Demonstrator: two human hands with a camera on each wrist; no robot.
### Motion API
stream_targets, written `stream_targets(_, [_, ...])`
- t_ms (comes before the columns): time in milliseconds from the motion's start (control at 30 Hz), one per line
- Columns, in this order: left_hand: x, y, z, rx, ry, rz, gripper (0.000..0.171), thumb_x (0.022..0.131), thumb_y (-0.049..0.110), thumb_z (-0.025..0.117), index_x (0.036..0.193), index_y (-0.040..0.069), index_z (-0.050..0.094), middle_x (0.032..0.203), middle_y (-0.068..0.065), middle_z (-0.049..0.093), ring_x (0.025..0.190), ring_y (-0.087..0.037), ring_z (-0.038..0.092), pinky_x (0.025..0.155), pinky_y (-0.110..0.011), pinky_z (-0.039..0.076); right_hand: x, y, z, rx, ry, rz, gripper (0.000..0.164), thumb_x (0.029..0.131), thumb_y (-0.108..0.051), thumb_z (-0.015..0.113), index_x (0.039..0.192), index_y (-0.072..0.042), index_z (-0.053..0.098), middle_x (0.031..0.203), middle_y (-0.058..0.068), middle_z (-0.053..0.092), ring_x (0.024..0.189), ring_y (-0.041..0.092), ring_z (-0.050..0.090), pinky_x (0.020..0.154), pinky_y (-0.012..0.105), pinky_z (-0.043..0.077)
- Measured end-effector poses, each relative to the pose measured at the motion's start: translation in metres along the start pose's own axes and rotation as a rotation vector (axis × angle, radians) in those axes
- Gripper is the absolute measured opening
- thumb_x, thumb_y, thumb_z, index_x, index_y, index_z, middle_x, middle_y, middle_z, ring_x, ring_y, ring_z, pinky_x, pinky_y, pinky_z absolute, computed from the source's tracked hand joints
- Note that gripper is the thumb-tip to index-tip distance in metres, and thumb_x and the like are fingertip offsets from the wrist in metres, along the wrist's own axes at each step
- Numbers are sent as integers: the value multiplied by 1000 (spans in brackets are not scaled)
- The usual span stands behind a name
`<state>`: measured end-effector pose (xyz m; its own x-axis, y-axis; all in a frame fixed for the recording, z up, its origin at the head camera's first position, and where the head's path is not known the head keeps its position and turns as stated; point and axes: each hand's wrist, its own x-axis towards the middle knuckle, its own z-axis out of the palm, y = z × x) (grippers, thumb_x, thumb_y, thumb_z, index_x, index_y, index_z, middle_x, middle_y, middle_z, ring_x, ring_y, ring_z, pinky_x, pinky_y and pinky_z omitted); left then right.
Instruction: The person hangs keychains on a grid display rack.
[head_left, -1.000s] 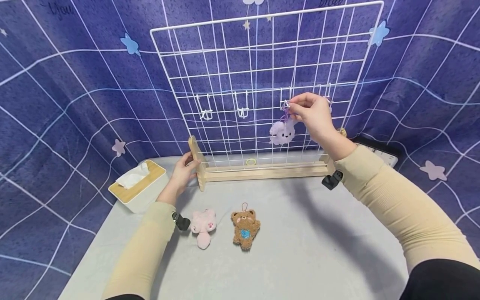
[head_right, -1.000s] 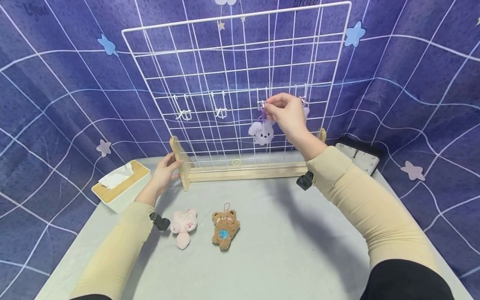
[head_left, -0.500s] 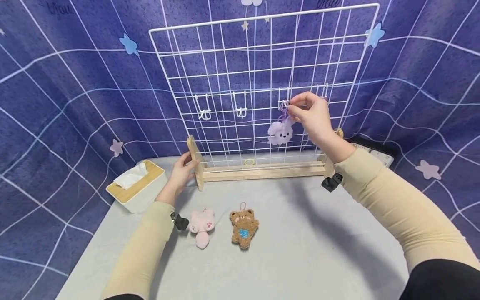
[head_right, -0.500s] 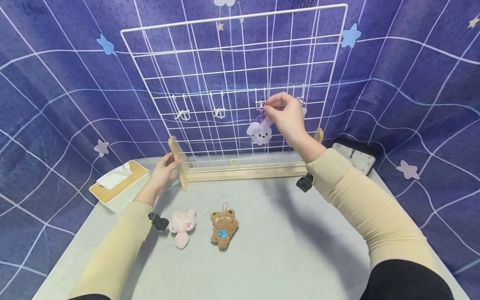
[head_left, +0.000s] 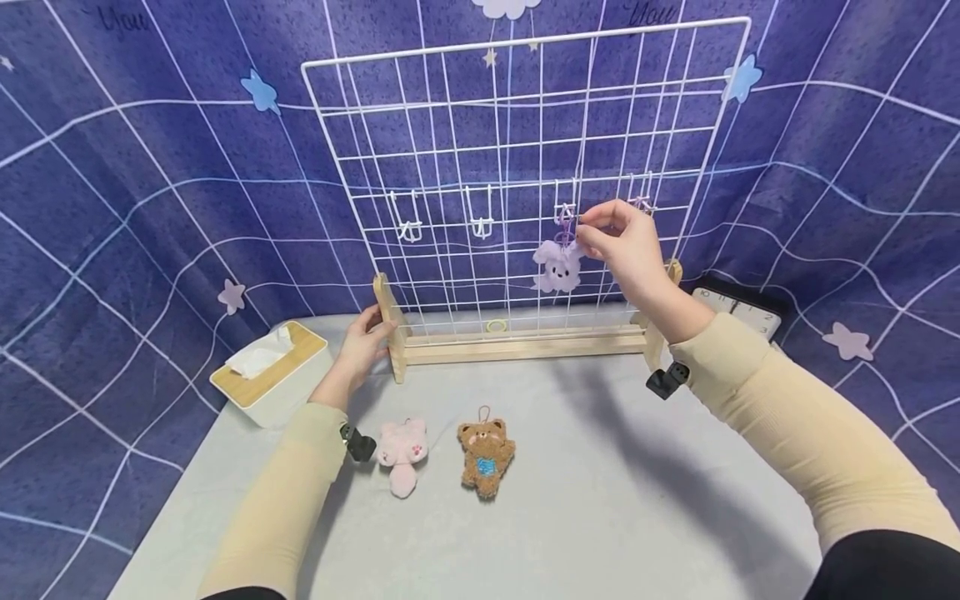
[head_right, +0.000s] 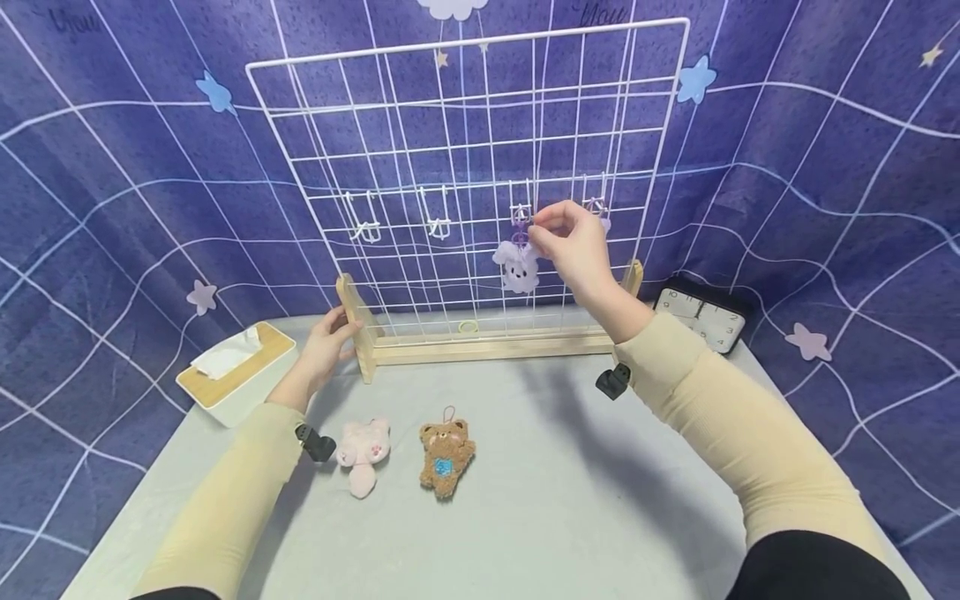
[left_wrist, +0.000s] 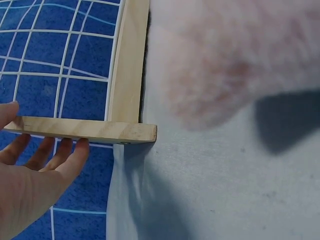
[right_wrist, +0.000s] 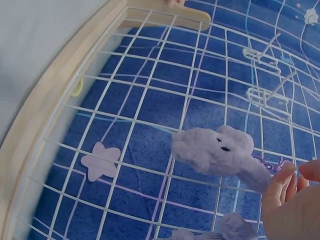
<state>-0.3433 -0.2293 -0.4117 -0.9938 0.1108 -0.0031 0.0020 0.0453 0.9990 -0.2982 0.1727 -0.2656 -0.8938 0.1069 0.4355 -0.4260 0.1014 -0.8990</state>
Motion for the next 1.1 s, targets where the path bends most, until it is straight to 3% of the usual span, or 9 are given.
stream_targets(167, [-5,4,3,16,3,-2,61,105,6,52,159,-3,24,160,-28,28,145,-44,31,114,-61,33,-9,5,0,71,-35,-1,9,92,8,68,99,5,64,86,6,68,77,14,69,72,22,60])
stream_targets(333, [-4,5,4,-4,9,-10,61,105,7,53,158,-3,24,160,-28,28,145,-44,31,115,-60,33,-18,11,4,104,-76,12,8,92,8,67,98,3,64,85,4,70,77,13,69,72,23,60])
stream_targets(600, [-2,3,4,7,6,-8,61,106,6,52,159,-3,23,160,-27,28,145,-43,30,115,-61,32,-37,16,10,80,-174,50,12,93,7,67,104,6,64,86,0,70,77,10,67,71,21,59])
stream_targets(767, [7,-12,0,-1,14,-2,62,106,9,52,160,0,24,160,-25,28,145,-42,31,115,-61,31,-46,22,14,36,-211,67,16,94,3,69,108,9,63,93,7,72,81,14,70,74,27,61])
stream_targets(900, [14,-21,-3,19,27,13,61,107,13,53,160,4,26,160,-23,30,145,-40,32,115,-60,33,-52,28,15,18,-239,82,12,94,2,69,106,5,65,94,10,73,80,14,70,73,29,61])
stream_targets(1000, [14,-21,-2,32,29,19,60,107,14,53,160,4,27,160,-23,31,145,-40,33,114,-60,35,-56,33,17,20,-250,103,11,93,2,70,104,2,66,93,12,73,78,14,69,72,27,60])
stream_targets(1100, [10,-13,0,20,22,10,60,106,10,52,160,2,26,160,-25,29,145,-42,32,114,-60,34,-60,40,18,15,-263,116,15,93,2,70,106,6,66,91,11,73,77,14,69,71,27,60])
